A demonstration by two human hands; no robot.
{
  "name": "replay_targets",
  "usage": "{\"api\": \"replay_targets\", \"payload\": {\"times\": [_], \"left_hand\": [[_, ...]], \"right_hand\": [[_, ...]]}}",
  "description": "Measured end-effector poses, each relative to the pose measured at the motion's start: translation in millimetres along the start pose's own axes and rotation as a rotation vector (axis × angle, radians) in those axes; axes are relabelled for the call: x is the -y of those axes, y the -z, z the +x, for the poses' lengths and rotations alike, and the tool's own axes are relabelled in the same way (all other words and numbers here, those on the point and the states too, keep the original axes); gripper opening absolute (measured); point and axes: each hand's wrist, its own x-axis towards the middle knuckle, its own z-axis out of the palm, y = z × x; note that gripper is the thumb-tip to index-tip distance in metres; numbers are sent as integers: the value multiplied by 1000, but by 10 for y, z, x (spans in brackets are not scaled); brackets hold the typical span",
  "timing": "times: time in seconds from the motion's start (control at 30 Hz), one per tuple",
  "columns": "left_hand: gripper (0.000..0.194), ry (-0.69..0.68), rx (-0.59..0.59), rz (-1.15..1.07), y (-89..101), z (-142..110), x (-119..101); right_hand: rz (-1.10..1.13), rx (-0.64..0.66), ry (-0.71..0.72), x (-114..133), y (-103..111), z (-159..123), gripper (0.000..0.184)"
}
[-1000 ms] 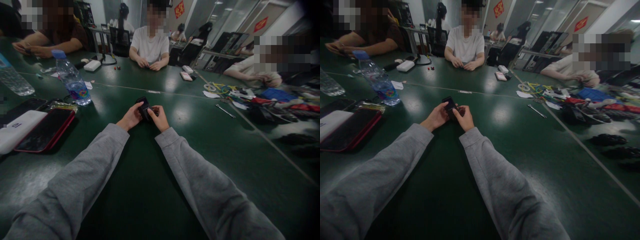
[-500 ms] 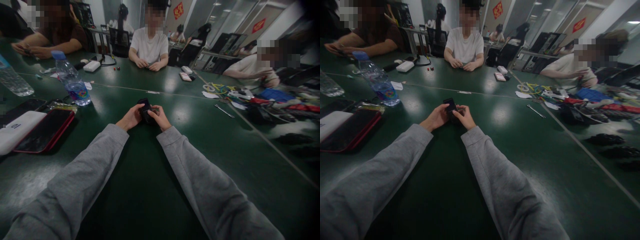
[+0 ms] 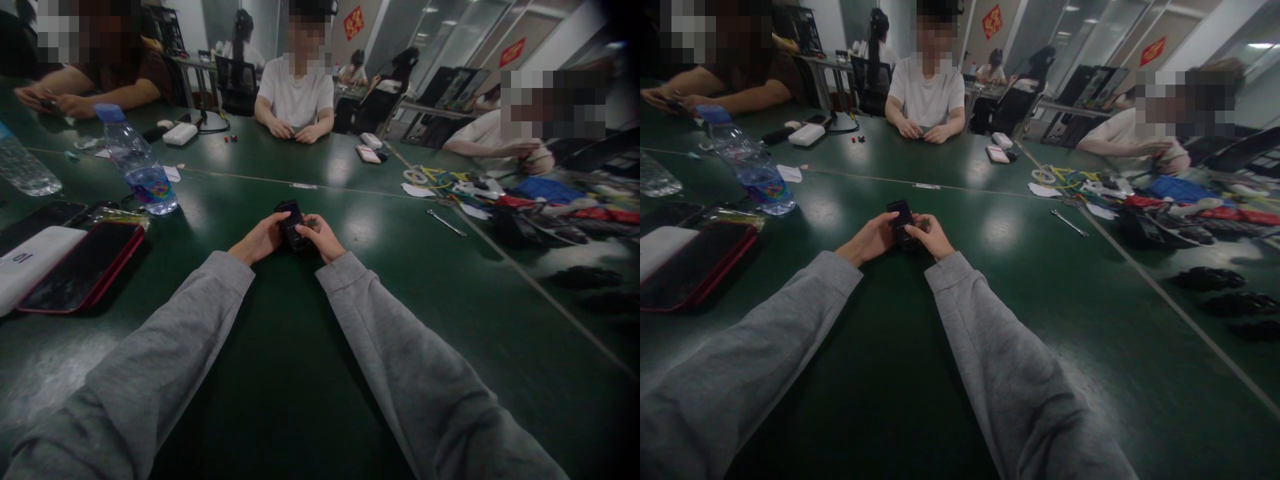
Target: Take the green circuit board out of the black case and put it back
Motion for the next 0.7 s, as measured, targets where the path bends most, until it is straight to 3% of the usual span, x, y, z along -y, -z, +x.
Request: {"api": "replay_targets", "payload": {"times": [0.7], "left_hand": [[26,1,-41,10,0,7,13]], "right_hand": [[-28,-48,29,49,-38,-39,60]]}}
